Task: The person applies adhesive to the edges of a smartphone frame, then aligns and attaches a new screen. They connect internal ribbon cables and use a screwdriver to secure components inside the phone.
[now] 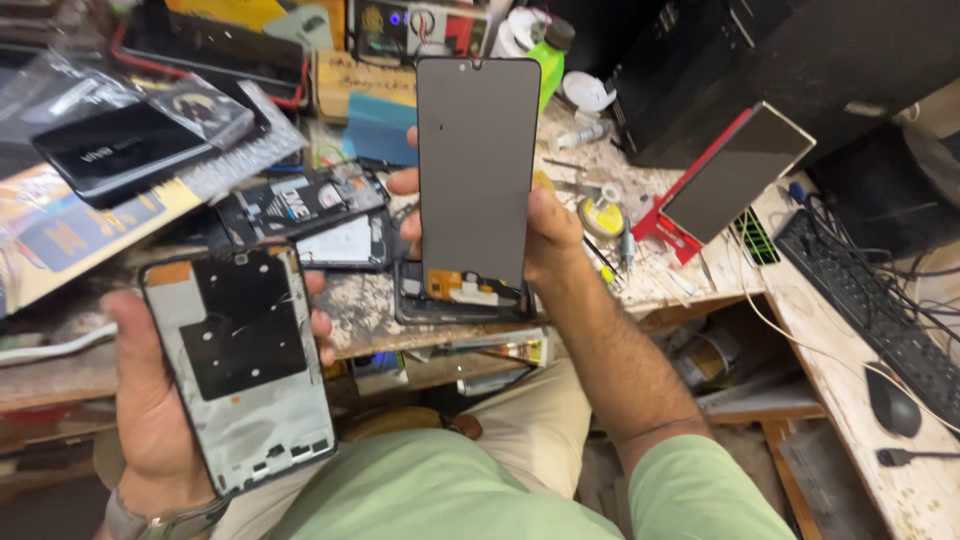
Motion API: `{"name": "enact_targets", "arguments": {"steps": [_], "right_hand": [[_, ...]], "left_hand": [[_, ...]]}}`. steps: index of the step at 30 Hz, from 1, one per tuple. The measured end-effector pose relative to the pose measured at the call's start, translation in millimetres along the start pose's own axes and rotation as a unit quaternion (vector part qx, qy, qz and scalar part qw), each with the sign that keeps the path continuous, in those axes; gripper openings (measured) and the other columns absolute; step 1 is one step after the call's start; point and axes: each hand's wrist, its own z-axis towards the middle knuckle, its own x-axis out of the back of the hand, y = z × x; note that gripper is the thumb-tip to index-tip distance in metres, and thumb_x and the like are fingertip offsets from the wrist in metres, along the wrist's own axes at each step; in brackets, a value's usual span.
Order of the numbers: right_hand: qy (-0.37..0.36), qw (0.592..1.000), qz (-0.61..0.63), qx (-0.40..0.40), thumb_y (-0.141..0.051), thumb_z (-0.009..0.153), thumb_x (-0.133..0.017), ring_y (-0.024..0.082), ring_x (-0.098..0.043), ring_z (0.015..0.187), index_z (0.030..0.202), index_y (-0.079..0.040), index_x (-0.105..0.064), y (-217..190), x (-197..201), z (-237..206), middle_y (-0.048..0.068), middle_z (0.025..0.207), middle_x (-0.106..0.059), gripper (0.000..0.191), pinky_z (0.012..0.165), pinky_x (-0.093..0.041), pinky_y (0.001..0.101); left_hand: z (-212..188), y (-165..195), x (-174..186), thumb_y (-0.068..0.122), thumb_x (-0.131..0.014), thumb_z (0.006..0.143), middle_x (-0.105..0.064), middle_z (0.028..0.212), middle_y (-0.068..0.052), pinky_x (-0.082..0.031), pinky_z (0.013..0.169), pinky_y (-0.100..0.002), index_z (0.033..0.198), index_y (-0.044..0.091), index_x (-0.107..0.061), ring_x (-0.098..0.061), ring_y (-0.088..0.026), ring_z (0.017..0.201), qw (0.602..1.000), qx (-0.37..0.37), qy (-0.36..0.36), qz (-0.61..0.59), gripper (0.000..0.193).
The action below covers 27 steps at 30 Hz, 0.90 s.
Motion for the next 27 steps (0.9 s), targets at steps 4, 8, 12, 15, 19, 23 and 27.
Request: {"name": "enact_targets", "arguments": {"steps": [4, 8, 12, 15, 19, 23, 27], "right_hand": [[0.048, 0.995, 0.087, 0.01, -0.068, 0.102, -0.053, 0.032, -0.069, 0.109, 0.164, 0.005, -0.024, 16, -17, -28, 0.034, 0.143, -0.053, 0.1, 0.088, -0.062, 0.0466], [0.056, 0.978, 0.203, -0.003, -0.069, 0.102, -0.046, 0.035, -0.069, 0.106, 0.162, 0.003, -0.027, 32, -30, -50, 0.035, 0.146, -0.05, 0.095, 0.084, -0.061, 0.0439], [0.051, 0.962, 0.268, 0.006, -0.066, 0.108, -0.042, 0.038, -0.07, 0.098, 0.16, -0.001, -0.031, 45, -38, -69, 0.037, 0.144, -0.049, 0.084, 0.082, -0.06, 0.0415], [0.062, 0.959, 0.278, -0.011, -0.063, 0.109, -0.043, 0.038, -0.069, 0.095, 0.161, -0.005, -0.031, 50, -40, -77, 0.039, 0.144, -0.049, 0.079, 0.082, -0.059, 0.0429], [0.201, 0.969, 0.131, -0.05, -0.068, 0.094, -0.051, 0.038, -0.063, 0.12, 0.154, -0.004, -0.026, 47, -46, -82, 0.029, 0.146, -0.039, 0.091, 0.073, -0.056, 0.0458], [0.119, 0.981, 0.119, -0.093, -0.068, 0.1, -0.059, 0.032, -0.067, 0.093, 0.164, 0.002, -0.03, 31, -53, -82, 0.04, 0.142, -0.051, 0.099, 0.082, -0.057, 0.0396], [0.175, 0.975, -0.019, -0.135, -0.074, 0.088, -0.07, 0.031, -0.068, 0.094, 0.159, 0.01, -0.029, 18, -71, -80, 0.039, 0.137, -0.056, 0.117, 0.082, -0.059, 0.04]], "left_hand": [[7, -11, -6, 0.072, -0.035, 0.102, -0.063, 0.134, -0.025, -0.056, 0.089, -0.05, 0.151, -0.002, -0.052, -0.065, -0.035, 0.108, 0.998, 0.018, 0.04, -0.049, 0.09], [6, -13, -2, 0.08, -0.043, 0.1, -0.061, 0.133, -0.025, -0.057, 0.094, -0.05, 0.146, -0.007, -0.05, -0.065, -0.034, 0.113, 0.999, -0.023, 0.013, -0.043, 0.098], [0, -3, 0, 0.082, -0.066, 0.082, -0.058, 0.143, -0.026, -0.058, 0.091, -0.045, 0.15, -0.004, -0.047, -0.063, -0.028, 0.112, 0.994, -0.071, -0.031, 0.08, 0.111], [0, 15, -3, 0.067, -0.083, 0.076, -0.049, 0.152, -0.025, -0.056, 0.097, -0.041, 0.152, -0.003, -0.044, -0.06, -0.023, 0.118, 0.984, -0.066, -0.115, 0.123, 0.11], [-2, 46, -15, 0.058, -0.09, 0.07, -0.049, 0.162, -0.019, -0.056, 0.109, -0.038, 0.148, -0.004, -0.046, -0.062, -0.023, 0.127, 0.934, -0.058, -0.198, 0.293, 0.108], [12, 65, -31, 0.044, -0.09, 0.064, -0.035, 0.168, -0.016, -0.048, 0.116, -0.041, 0.152, 0.001, -0.044, -0.043, -0.028, 0.149, 0.833, -0.083, -0.315, 0.448, 0.108], [24, 69, -39, 0.047, -0.093, 0.063, -0.028, 0.17, -0.014, -0.034, 0.119, -0.046, 0.152, 0.004, -0.045, -0.034, -0.031, 0.154, 0.734, -0.144, -0.383, 0.543, 0.11]]}}
